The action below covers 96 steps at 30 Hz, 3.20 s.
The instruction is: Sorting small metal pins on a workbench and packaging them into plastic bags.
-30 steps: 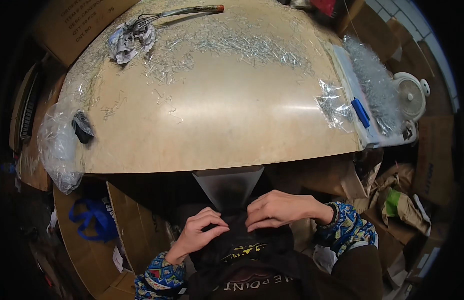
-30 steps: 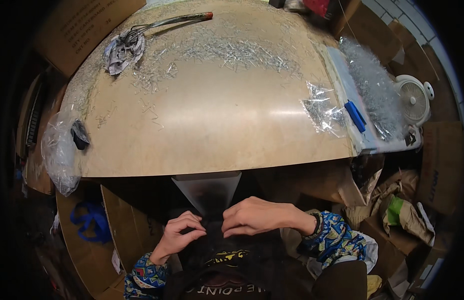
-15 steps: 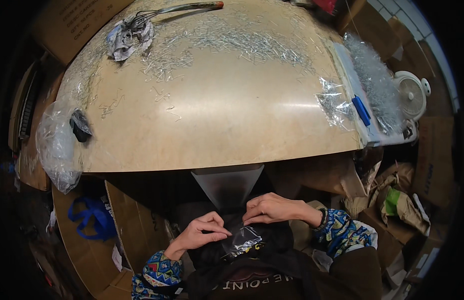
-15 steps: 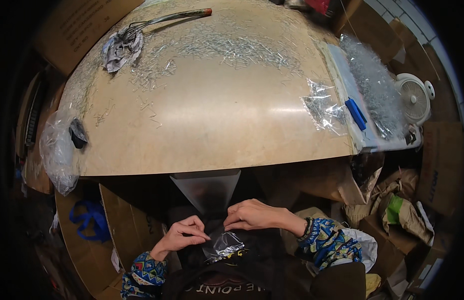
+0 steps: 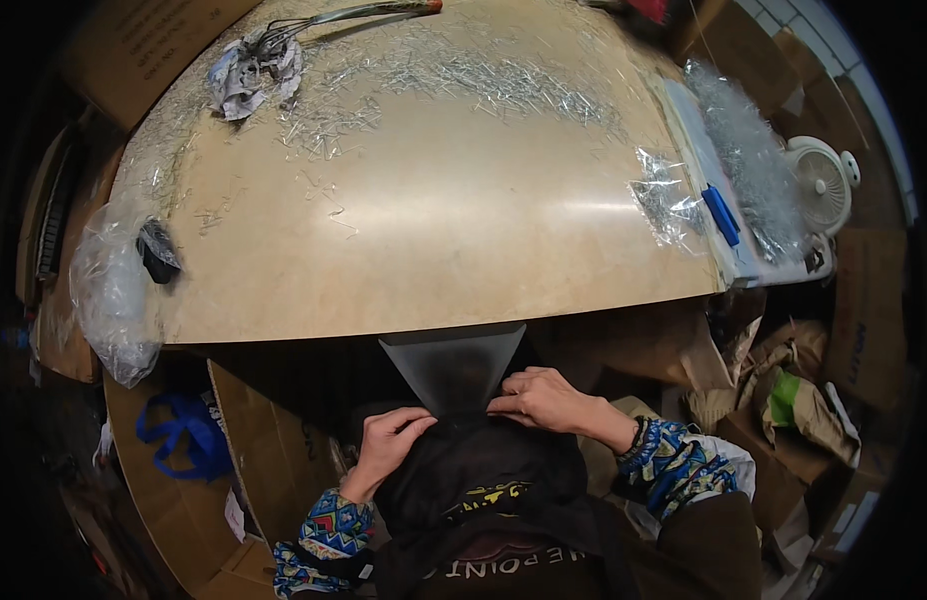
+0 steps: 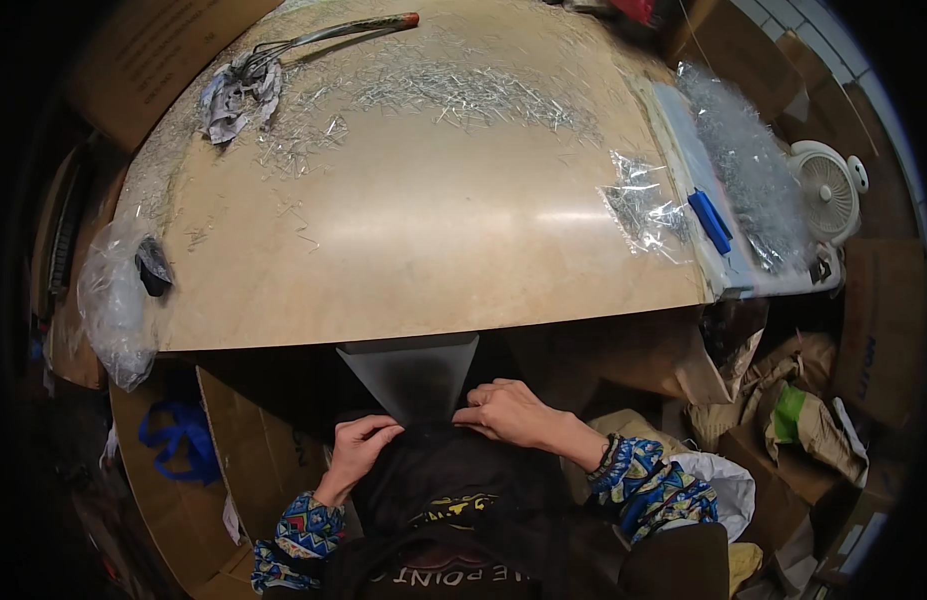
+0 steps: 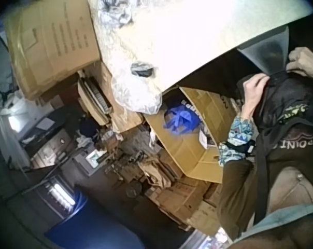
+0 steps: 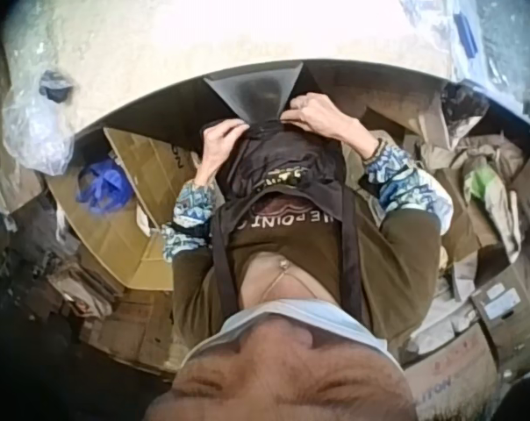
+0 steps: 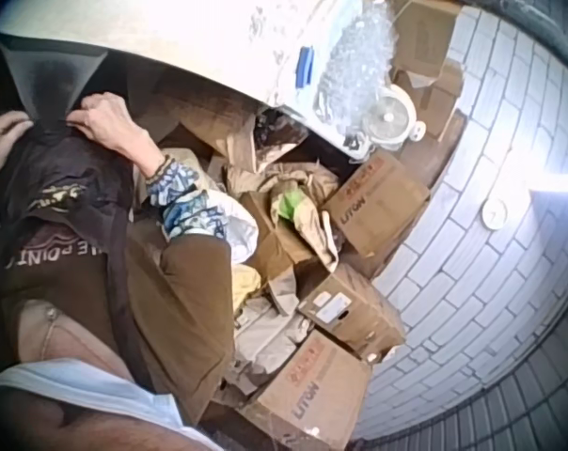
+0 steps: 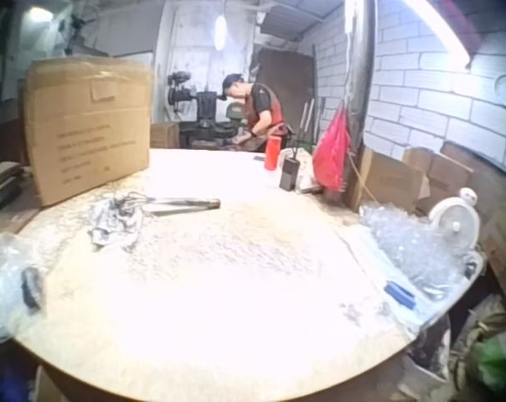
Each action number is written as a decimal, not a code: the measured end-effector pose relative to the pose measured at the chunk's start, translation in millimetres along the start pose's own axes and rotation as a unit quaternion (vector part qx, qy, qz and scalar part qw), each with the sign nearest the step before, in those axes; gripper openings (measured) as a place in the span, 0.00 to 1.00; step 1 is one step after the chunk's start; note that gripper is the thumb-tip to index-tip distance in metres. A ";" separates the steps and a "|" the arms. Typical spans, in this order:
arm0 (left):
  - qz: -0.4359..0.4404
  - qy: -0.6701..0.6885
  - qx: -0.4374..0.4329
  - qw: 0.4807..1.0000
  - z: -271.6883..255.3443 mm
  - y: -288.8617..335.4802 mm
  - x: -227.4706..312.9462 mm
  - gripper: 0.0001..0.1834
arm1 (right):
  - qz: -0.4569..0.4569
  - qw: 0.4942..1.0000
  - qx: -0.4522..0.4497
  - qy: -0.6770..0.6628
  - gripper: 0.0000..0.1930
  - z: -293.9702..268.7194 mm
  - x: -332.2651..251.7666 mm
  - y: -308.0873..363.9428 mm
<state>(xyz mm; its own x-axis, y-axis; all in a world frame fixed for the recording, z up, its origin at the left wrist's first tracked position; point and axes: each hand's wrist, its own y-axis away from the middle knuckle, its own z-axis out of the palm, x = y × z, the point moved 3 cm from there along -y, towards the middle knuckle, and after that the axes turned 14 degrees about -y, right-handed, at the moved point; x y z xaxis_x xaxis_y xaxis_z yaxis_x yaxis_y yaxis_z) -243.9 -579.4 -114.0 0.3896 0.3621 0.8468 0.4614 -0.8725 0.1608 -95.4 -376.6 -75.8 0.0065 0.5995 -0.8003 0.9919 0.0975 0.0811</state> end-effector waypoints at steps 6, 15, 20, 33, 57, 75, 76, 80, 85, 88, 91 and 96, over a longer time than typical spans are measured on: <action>-0.157 0.377 0.023 0.912 22.0 10.4 -8.8 0.13 | 0.039 0.979 -0.060 -0.191 0.13 -40.4 -19.9 1.5; -0.183 0.427 0.043 0.885 10.6 -5.0 -15.3 0.11 | -0.054 0.885 0.328 0.326 0.10 -220.7 20.0 -133.7; -0.224 0.400 0.047 0.888 2.1 -5.4 9.3 0.11 | 0.058 0.894 0.308 0.319 0.19 -217.1 58.5 -175.8; -0.229 0.419 0.042 0.878 3.1 -6.8 20.3 0.11 | -0.082 0.936 0.292 0.177 0.16 -172.1 16.7 -93.7; -0.214 0.495 0.051 0.841 13.2 -5.8 -3.2 0.08 | -0.184 0.961 0.103 0.177 0.26 -146.5 -8.3 -229.7; -0.224 0.562 0.006 0.796 23.8 -6.4 -7.4 0.10 | -0.019 0.952 0.243 0.184 0.38 -163.8 9.5 -139.2; -0.221 0.562 0.006 0.797 24.0 -5.8 -8.0 0.09 | -0.007 0.949 0.258 0.179 0.39 -162.5 14.2 -147.3; -0.212 0.563 0.009 0.799 23.3 -6.3 -7.6 0.09 | -0.107 0.963 0.170 0.181 0.34 -130.6 -15.0 -175.0; -0.220 0.561 0.005 0.798 24.5 -3.7 -9.7 0.10 | -0.146 0.968 0.157 0.132 0.20 -109.3 -27.4 -160.6; -0.207 0.582 -0.015 0.786 29.7 -4.9 -14.6 0.12 | -0.064 0.954 0.283 -0.074 0.17 -124.1 -17.5 -136.7; -0.178 0.633 -0.026 0.753 43.2 -5.5 -28.2 0.16 | 0.052 0.835 0.355 -0.418 0.18 -159.0 -0.2 -109.4; -0.177 0.676 -0.096 0.709 44.8 -6.6 -11.1 0.24 | -0.039 0.936 0.330 -0.115 0.16 -173.3 20.7 -74.0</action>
<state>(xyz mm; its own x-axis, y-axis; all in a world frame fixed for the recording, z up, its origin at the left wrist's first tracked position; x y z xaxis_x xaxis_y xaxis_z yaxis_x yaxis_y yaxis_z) -215.6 -562.9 -147.2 -0.9034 0.0373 0.4271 0.1723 -0.8806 0.4415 -190.6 -233.8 4.5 -0.1175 0.4169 -0.9013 0.8522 -0.4236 -0.3071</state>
